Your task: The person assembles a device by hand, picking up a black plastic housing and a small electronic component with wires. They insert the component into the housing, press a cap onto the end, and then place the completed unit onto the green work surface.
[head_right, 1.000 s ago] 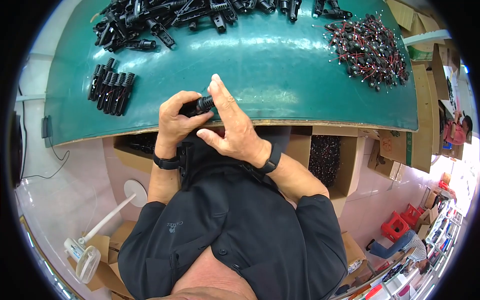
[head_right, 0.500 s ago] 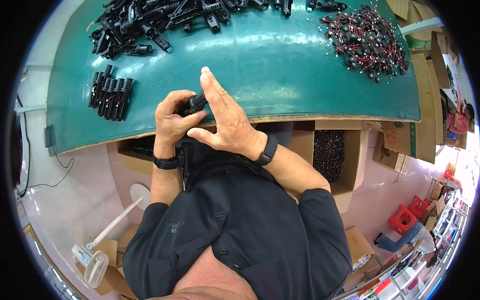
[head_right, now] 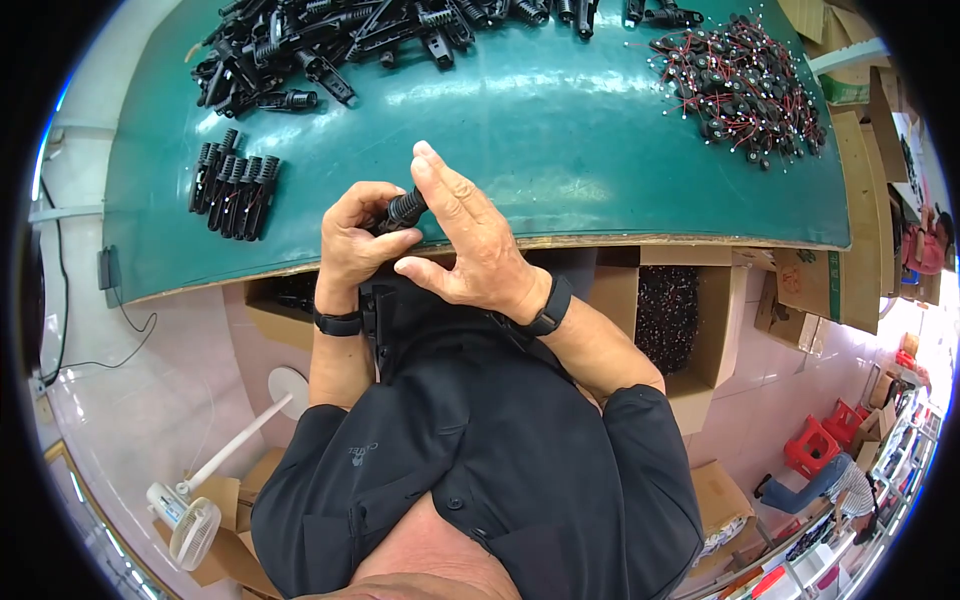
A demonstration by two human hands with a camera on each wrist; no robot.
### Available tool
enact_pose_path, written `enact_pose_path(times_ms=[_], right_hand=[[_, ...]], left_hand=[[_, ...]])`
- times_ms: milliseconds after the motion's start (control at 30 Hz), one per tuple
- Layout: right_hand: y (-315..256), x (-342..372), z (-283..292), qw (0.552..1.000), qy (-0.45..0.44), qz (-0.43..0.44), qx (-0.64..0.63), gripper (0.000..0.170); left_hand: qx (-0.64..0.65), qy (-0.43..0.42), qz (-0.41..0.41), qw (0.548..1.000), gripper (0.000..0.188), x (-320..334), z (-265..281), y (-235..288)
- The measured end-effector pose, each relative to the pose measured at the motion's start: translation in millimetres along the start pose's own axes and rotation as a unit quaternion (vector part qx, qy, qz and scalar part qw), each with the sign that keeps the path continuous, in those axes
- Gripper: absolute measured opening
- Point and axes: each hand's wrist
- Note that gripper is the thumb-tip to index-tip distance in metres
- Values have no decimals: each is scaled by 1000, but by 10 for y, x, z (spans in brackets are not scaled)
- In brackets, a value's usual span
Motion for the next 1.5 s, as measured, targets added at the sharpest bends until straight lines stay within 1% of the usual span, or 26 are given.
enact_pose_path(times_ms=[100, 233, 267, 333, 367, 400, 467, 500, 533, 567, 600, 633, 667, 700, 767, 800, 900, 1033, 1133, 1200, 1267, 1367, 1400, 1467, 1500], right_hand=[[15, 11, -24, 1000, 0, 10, 26, 97], [28, 2, -39, 1000, 3, -2, -24, 93], [35, 30, -18, 999, 11, -19, -30, 92], [61, 55, 34, 998, 25, -47, -42, 89], [62, 50, 40, 998, 25, -42, -45, 89], [43, 59, 34, 996, 22, -57, -63, 86], [2, 86, 37, 992, 16, -86, -97, 80], [-3, 82, 54, 992, 13, -77, -102, 80], [-12, 84, 68, 990, 12, -98, -101, 77], [-20, 78, 73, 988, 8, -116, -102, 73], [-22, 61, 63, 986, 3, -134, -104, 69], [-19, 53, 48, 986, -4, -121, -113, 69], [-9, 57, 39, 986, -6, -121, -112, 66], [3, 65, 31, 986, -7, -123, -110, 63], [7, 67, 19, 987, -7, -121, -107, 60], [7, 68, 19, 986, -16, -125, -106, 59], [-7, 49, 18, 986, -34, -134, -98, 56], [-9, -38, 88, 983, -73, -141, -87, 55], [-10, -257, 190, 985, -143, -97, 23, 53], [38, -455, 197, 983, -159, -84, 45, 53], [110, -709, 187, 977, -187, -65, 78, 52], [319, -1167, -28, 967, -216, -50, 121, 53], [423, -1325, -145, 967, -217, -46, 124, 53], [631, -1621, -407, 961, -217, -23, 171, 53], [672, -1761, -518, 960, -216, -20, 174, 53]], left_hand=[[2, -20, 0, 1000, 52, 11, -3, 0], [39, -17, 8, 999, 52, 31, 20, -28], [35, -17, 8, 999, 52, 46, 25, -30], [92, 3, 7, 996, 50, 62, 41, -30], [120, 15, 7, 993, 50, 75, 61, -26], [115, 18, 9, 993, 50, 106, 85, -16], [43, 35, 25, 998, 48, 161, 147, 7], [4, 47, 30, 998, 48, 174, 198, 31], [-5, 57, 31, 998, 48, 195, 263, 70], [-99, 85, 45, 990, 48, 216, 351, 121], [-191, 114, 61, 973, 48, 236, 449, 174], [-281, 141, 78, 946, 48, 264, 542, 220], [-290, 153, 81, 941, 48, 299, 649, 228], [-371, 162, 78, 911, 49, 342, 778, 198], [-520, 167, 69, 835, 50, 396, 953, 163], [-522, 171, 69, 832, 50, 418, 981, 159], [-572, 206, 85, 789, 55, 448, 1017, 145], [-541, 252, 100, 796, 53, 420, 1111, 59], [-520, 278, 97, 801, 53, 376, 1093, -15], [-512, 294, 92, 802, 53, 352, 1087, -24], [-531, 301, 88, 788, 54, 399, 978, -1], [-543, 309, 73, 777, 53, 442, 821, 37], [-547, 311, 61, 775, 52, 448, 778, 55], [-552, 314, 47, 771, 51, 457, 714, 64], [-547, 312, 34, 776, 49, 457, 686, 35]])
Point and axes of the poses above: each hand's wrist, its own x-axis away from the middle knuckle, its own z-axis out of the back of the hand, y = z × x, and after that the axes turned 14 degrees about -y, right-handed
